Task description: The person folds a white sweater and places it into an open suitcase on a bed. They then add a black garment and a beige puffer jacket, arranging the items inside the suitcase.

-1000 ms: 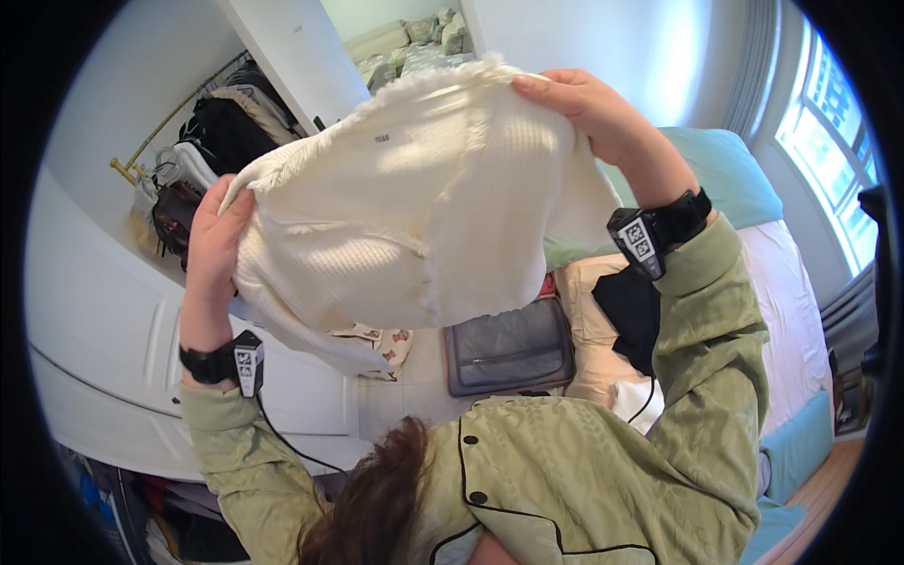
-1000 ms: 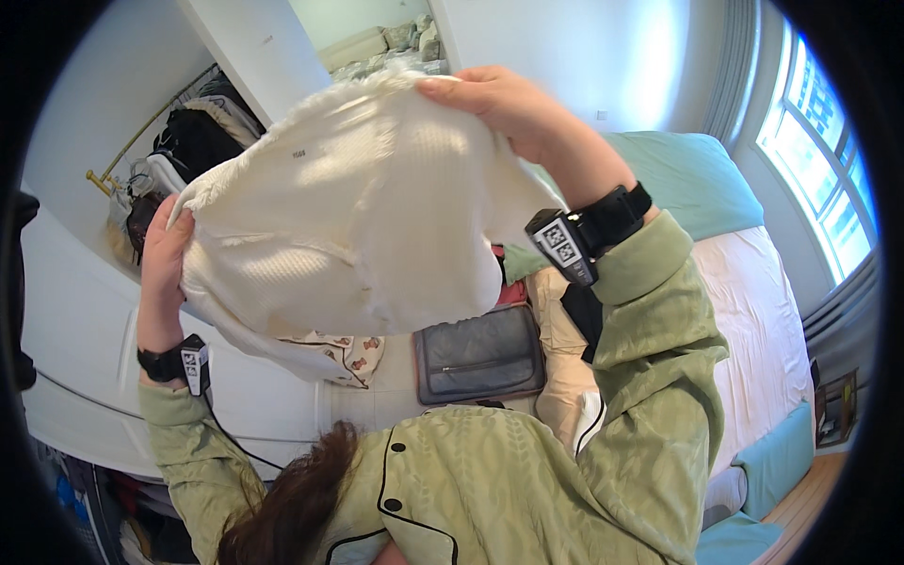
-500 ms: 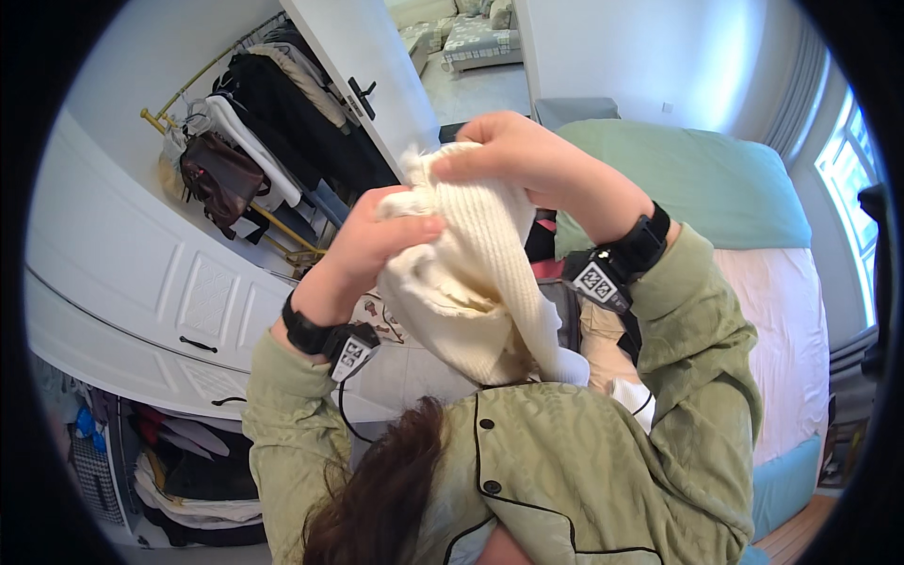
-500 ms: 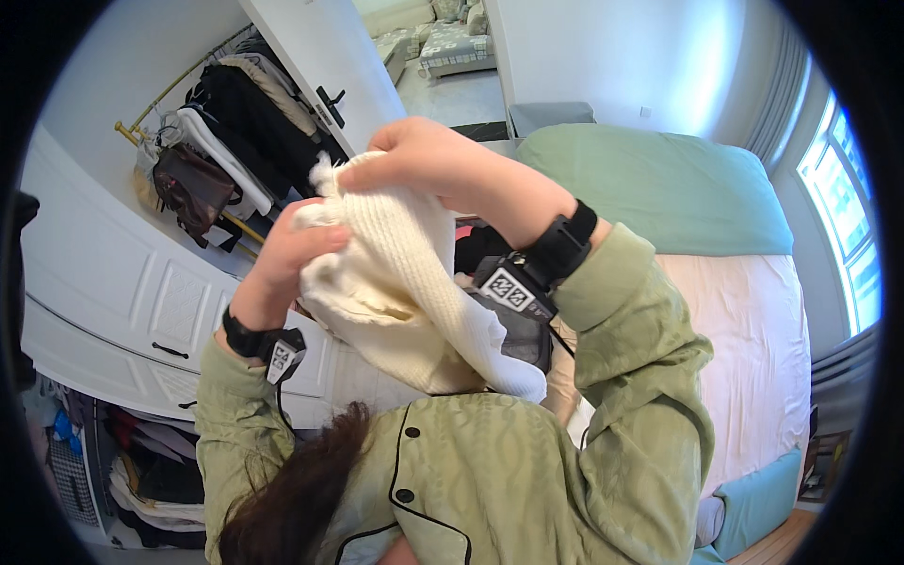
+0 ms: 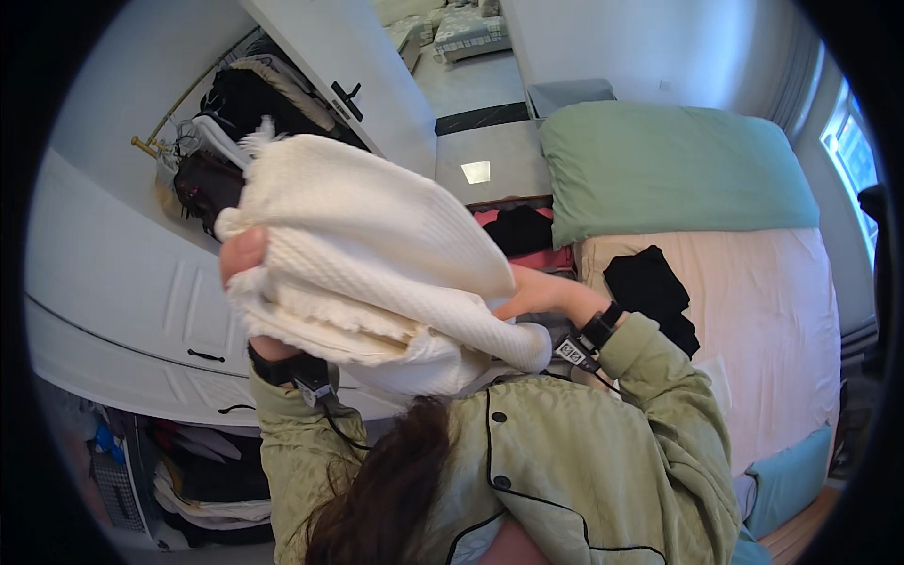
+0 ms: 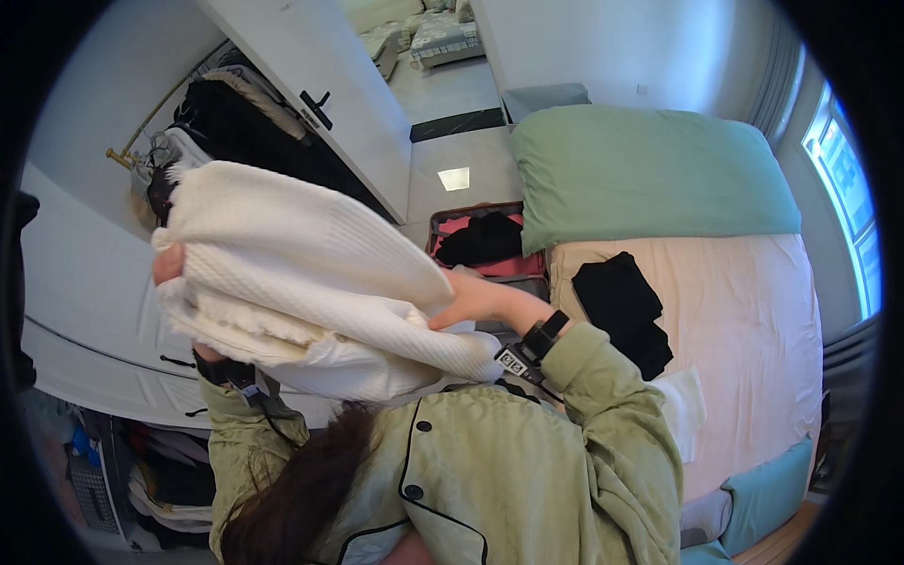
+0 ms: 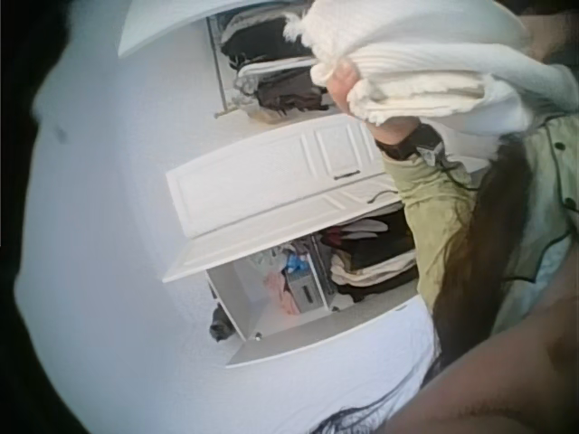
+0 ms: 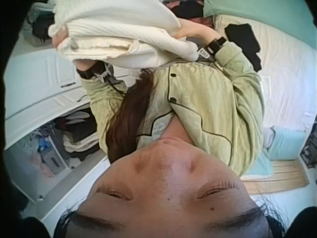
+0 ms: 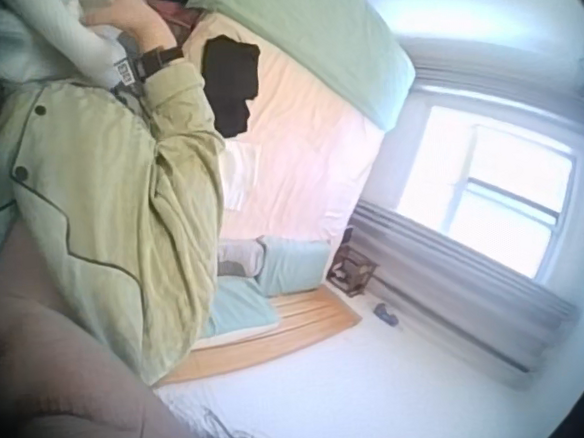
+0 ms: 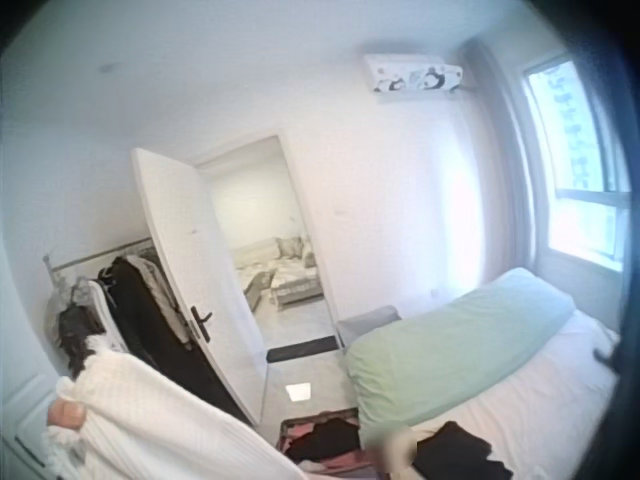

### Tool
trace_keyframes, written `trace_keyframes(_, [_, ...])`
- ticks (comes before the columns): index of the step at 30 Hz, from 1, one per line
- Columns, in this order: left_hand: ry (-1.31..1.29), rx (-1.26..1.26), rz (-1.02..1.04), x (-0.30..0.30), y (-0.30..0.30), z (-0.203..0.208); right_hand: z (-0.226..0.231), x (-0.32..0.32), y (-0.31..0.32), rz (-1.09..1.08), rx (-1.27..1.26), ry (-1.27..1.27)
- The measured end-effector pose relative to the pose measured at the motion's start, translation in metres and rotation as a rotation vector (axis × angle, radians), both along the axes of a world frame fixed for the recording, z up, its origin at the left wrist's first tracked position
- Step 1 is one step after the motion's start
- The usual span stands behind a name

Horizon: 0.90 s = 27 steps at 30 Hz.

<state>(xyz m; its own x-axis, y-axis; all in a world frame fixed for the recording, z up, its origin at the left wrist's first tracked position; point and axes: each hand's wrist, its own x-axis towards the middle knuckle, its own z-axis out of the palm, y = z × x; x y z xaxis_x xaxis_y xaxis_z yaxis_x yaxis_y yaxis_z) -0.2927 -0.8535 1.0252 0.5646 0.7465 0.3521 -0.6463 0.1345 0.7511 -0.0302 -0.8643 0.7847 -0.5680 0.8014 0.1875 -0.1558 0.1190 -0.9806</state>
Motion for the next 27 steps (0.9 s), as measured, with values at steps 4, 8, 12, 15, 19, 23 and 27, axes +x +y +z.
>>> trace_keyframes(4, [0.272,1.195,1.41,-0.012,0.028,-0.007,-0.052,0.003,0.004,-0.095,-0.15,-0.213])
trace_keyframes(8, [0.429,1.25,1.488,-0.041,0.027,0.01,-0.083,0.04,-0.008,-0.279,-0.378,-0.092])
trace_keyframes(12, [0.435,1.154,1.531,-0.058,0.013,0.01,-0.069,0.082,-0.028,-0.347,-0.526,0.182])
trace_keyframes(15, [0.447,1.04,1.51,-0.061,0.01,-0.001,-0.035,0.1,-0.041,-0.436,-0.516,0.142])
trace_keyframes(19, [0.483,0.808,1.446,-0.074,0.021,-0.009,0.017,0.096,-0.051,-0.379,-0.565,0.433])
trace_keyframes(23, [0.667,0.742,1.29,-0.086,0.03,-0.031,0.064,0.079,-0.052,-0.253,-0.554,0.721])
trace_keyframes(27, [0.697,0.626,0.728,-0.059,0.023,-0.065,0.09,0.062,-0.047,-0.251,-0.521,0.802])
